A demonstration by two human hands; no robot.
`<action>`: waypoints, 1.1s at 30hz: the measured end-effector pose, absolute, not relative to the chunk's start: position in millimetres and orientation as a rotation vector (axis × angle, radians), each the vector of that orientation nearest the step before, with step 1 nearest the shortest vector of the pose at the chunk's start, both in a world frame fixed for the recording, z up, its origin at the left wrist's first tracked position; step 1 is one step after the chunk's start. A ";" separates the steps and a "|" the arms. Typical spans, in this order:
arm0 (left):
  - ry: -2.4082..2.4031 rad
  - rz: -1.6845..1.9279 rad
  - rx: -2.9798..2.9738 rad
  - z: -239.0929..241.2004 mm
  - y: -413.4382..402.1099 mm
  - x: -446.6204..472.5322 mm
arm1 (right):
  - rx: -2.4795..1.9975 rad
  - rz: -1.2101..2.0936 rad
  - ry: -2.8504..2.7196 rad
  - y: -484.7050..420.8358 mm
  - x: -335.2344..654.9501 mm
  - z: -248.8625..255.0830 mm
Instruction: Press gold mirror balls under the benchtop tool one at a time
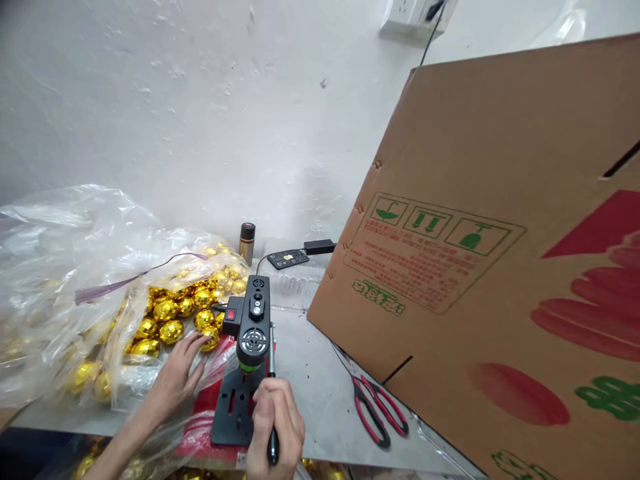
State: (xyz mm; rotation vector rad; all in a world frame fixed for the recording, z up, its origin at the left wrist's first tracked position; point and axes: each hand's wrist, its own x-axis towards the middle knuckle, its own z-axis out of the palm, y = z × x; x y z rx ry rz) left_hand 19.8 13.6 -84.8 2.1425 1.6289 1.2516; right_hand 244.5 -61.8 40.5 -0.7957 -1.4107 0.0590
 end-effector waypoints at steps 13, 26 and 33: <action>1.526 1.167 1.388 -55.9 32.0 29.3 | -0.870 0.113 -1.384 -68.0 240.3 51.7; 1.273 1.079 0.972 -87.5 -29.6 103.1 | -0.843 -0.003 -1.496 -60.6 249.7 78.4; 1.427 1.031 1.579 -77.9 -32.5 101.2 | -0.856 -0.013 -1.492 -61.2 250.5 77.9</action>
